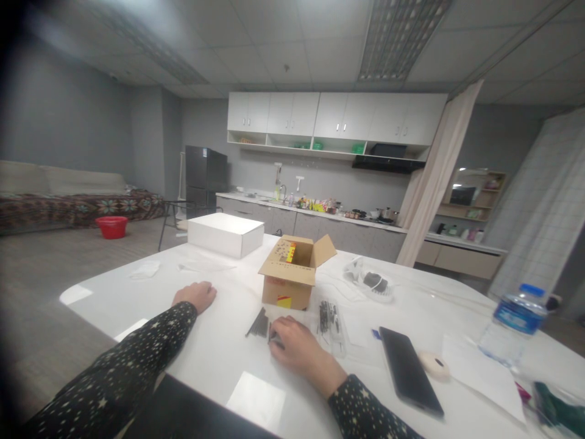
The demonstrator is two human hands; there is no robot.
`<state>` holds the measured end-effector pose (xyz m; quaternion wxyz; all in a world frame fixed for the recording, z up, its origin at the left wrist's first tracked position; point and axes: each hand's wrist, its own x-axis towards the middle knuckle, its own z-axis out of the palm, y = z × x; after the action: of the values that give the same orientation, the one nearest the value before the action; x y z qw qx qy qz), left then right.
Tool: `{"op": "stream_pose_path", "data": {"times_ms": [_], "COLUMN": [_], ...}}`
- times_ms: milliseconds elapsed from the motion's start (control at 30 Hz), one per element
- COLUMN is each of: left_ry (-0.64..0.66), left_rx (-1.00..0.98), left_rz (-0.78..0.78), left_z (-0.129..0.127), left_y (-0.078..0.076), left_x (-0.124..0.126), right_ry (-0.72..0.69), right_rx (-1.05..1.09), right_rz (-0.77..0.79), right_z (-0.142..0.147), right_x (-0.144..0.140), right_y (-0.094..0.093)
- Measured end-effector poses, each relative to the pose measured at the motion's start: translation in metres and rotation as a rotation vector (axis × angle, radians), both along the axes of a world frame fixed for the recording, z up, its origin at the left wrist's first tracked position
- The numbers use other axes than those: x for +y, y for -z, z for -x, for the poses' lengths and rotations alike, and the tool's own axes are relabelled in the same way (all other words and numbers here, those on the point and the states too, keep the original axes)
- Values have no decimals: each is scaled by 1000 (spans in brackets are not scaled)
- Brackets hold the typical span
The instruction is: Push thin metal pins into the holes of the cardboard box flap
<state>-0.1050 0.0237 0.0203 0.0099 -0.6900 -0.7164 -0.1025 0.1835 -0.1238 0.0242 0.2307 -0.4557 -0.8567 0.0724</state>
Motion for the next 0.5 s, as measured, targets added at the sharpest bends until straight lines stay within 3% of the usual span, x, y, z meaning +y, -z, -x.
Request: {"op": "stream_pose_path", "data": {"times_ms": [500], "left_ry": [1], "left_rx": [0], "left_rz": [-6], "left_z": [-1], "left_y": [-1], "left_x": [-1], "right_ry": [17], "right_rx": [18], "right_rz": [-10], "right_z": [6], "right_x": [4], "right_y": [2]}}
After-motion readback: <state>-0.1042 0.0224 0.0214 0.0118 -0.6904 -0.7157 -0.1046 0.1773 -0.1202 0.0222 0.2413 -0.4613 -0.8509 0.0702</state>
